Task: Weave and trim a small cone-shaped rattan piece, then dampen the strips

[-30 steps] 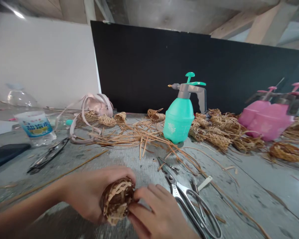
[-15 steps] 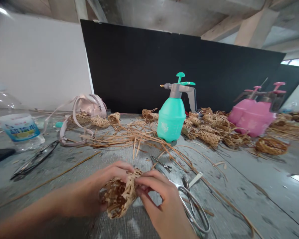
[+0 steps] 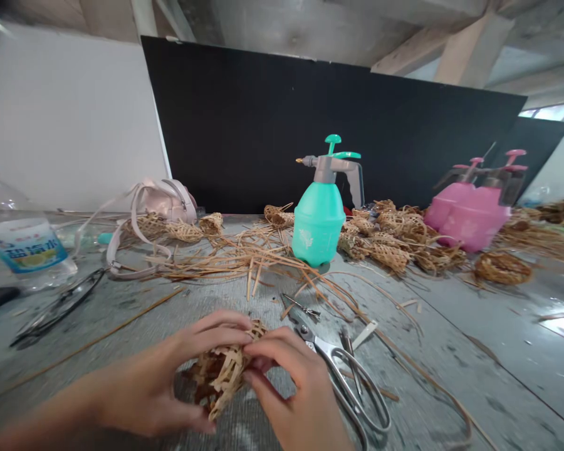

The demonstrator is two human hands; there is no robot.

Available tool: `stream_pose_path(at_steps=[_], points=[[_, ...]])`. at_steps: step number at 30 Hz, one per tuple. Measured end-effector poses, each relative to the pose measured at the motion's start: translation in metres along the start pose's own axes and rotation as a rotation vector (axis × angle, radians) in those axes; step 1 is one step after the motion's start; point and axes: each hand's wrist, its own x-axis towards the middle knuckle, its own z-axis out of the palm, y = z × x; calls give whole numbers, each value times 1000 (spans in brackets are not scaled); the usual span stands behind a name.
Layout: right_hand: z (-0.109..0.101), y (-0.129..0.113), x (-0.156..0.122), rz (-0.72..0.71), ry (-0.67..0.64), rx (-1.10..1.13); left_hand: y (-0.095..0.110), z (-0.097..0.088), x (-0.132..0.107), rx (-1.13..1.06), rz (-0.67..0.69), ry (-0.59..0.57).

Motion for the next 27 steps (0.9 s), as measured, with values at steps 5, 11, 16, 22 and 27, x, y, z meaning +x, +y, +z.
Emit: stream_pose_path(at_steps=[5,11,16,22,27], points=[[3,0,-3,14,12,46,-6,2,-1,-196,5,32],[2,-1,0,11,52,13,-5,-2,1,-297,11,-10],[1,-5,1,10,28,-8,-7,-4,-2,-339,22,-22],[3,-1,-2,38,86,3,-8,-7,-4,-321,30,-5],[3,1,-1,65,140,-9,-1,-13,-2,-147,-1,-36]])
